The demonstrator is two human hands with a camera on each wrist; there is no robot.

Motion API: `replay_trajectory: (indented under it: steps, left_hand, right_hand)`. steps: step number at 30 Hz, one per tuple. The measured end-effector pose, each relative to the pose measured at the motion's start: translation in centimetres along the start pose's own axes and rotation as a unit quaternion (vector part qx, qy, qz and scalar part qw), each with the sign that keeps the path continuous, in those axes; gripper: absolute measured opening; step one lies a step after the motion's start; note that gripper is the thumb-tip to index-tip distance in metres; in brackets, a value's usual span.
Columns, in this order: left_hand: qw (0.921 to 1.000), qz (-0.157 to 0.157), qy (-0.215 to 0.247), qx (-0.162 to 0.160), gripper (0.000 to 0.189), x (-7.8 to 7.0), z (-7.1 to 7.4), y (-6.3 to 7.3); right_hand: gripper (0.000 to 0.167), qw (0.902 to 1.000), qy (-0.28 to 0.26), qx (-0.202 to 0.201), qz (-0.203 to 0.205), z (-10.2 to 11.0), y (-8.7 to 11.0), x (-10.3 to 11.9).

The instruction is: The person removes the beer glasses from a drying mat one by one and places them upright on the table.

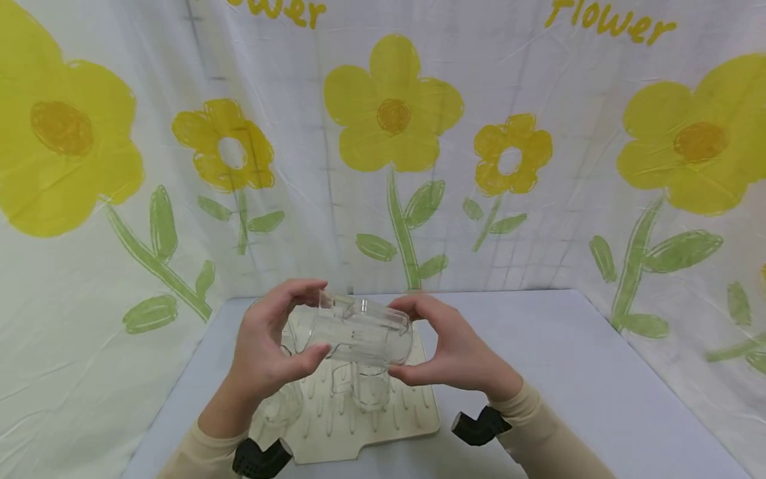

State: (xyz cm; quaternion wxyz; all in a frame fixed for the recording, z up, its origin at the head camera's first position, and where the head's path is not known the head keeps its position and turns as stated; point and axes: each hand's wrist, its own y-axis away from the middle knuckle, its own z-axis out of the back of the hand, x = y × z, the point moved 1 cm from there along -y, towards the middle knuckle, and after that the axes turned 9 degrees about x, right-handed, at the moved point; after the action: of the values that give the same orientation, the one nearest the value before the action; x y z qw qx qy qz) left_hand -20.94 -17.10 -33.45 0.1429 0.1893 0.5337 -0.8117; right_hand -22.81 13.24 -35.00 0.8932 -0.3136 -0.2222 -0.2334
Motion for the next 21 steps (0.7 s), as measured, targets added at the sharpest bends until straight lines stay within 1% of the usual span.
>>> replay_trajectory:
  steps: [5,8,11,14,17,19,21]
  left_hand:
    - [0.9996,-0.021,0.014,-0.013,0.071,-0.3,-0.2,-0.1]
    - [0.9991,-0.034,0.023,-0.015,0.07,-0.3,-0.3,-0.1]
    - [0.999,-0.038,0.021,-0.015,0.069,-0.3,-0.3,-0.1]
    - [0.9991,-0.038,0.012,-0.014,0.069,-0.3,-0.3,-0.2]
    - [0.9991,-0.041,-0.007,-0.008,0.068,-0.4,-0.3,-0.2]
    - [0.9989,-0.042,-0.024,0.001,0.068,-0.5,-0.4,-0.3]
    - [0.998,-0.043,-0.045,0.011,0.069,-0.6,-0.5,-0.4]
  right_hand:
    - [0.076,0.9995,-0.009,0.027,-0.012,-1.7,-0.4,0.2]
    - [0.077,0.9993,-0.011,0.032,-0.015,-2.4,-0.6,0.3]
    - [0.078,0.9992,-0.01,0.034,-0.018,-2.8,-0.7,0.3]
    - [0.081,0.9989,-0.011,0.043,-0.012,-2.7,-0.7,0.2]
    - [0.087,0.9986,-0.01,0.052,-0.003,-2.2,-0.6,0.2]
    - [0.089,0.9987,-0.012,0.05,0.003,-1.7,-0.4,0.4]
    - [0.089,0.999,-0.016,0.04,0.012,-1.0,-0.2,0.7]
